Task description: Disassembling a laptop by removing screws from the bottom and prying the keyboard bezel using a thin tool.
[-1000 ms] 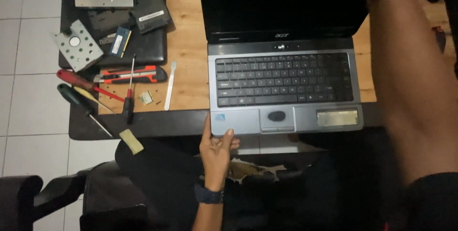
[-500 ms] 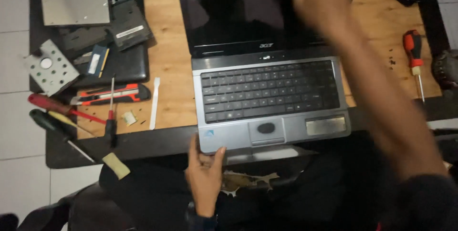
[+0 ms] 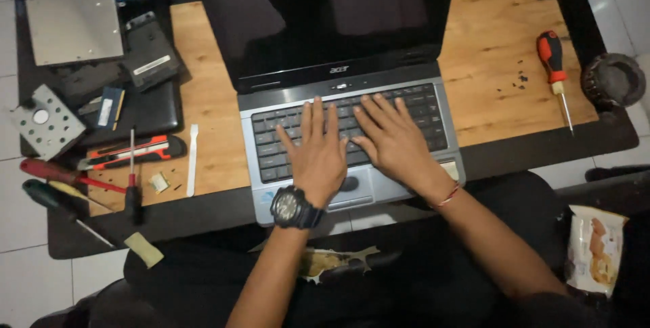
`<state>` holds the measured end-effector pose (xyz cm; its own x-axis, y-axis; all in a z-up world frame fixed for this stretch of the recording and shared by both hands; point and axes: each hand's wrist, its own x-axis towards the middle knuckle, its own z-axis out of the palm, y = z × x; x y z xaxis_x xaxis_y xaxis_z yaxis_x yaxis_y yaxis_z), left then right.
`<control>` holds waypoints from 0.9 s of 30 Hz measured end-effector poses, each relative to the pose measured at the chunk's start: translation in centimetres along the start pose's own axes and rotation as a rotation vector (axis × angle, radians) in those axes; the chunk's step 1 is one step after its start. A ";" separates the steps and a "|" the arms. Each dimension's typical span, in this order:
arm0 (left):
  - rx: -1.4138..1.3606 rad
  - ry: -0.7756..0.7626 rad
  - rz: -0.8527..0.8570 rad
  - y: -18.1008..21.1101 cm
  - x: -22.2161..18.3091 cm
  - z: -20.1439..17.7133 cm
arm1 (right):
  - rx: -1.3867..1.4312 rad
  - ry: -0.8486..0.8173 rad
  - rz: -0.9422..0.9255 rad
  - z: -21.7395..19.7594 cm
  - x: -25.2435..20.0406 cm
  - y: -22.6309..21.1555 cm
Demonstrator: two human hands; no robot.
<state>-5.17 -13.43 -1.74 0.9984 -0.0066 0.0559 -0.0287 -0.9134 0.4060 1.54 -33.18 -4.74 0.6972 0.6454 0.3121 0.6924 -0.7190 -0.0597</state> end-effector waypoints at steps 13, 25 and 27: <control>0.154 0.169 0.067 -0.9 -0.2 2.9 | 0.017 0.090 0.127 -1.2 0.3 -0.6; 0.069 0.143 -0.239 -3.5 -9.4 -0.8 | -0.055 0.061 0.097 -0.8 -1.7 2.0; 0.093 0.192 -0.358 -4.8 -11.7 -1.2 | -0.026 0.081 0.104 -0.7 -1.7 2.5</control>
<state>-16.77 -8.45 -3.20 0.9169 0.3866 0.0989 0.3323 -0.8769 0.3472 1.96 -36.28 -4.77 0.7471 0.5447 0.3809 0.6113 -0.7881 -0.0719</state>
